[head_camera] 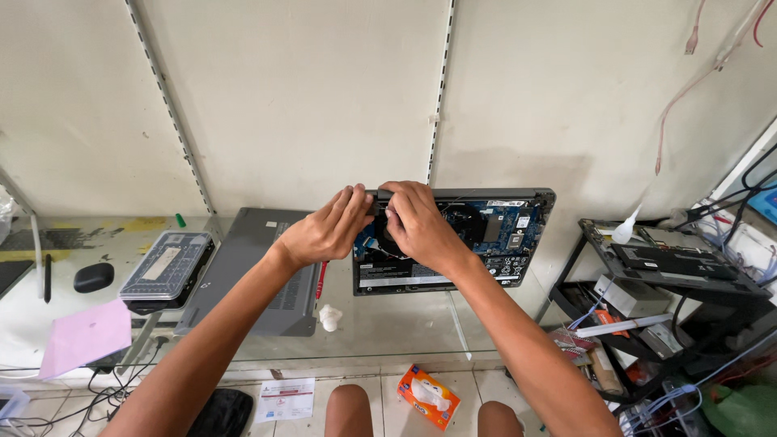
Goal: The person works on the internal components of a disassembled laptop. They connect a ribbon cable to the motherboard and use a screwdriver to secure a component near the fan.
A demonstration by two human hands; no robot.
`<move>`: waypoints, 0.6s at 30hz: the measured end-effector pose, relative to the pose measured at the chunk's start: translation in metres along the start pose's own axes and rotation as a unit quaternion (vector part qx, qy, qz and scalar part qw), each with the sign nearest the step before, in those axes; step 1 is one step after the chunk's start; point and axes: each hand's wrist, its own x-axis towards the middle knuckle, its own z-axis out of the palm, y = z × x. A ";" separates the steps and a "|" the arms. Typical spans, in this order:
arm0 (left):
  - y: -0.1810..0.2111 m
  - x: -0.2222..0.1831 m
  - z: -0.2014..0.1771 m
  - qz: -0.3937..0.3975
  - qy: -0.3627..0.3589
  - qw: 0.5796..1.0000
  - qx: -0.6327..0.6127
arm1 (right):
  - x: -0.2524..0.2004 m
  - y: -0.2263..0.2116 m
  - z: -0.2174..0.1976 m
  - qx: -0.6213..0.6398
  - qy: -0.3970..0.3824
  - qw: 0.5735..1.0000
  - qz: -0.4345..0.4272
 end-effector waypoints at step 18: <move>0.050 -0.002 0.009 -0.601 0.010 0.550 -0.580 | 0.002 -0.007 0.003 0.000 0.049 0.998 0.029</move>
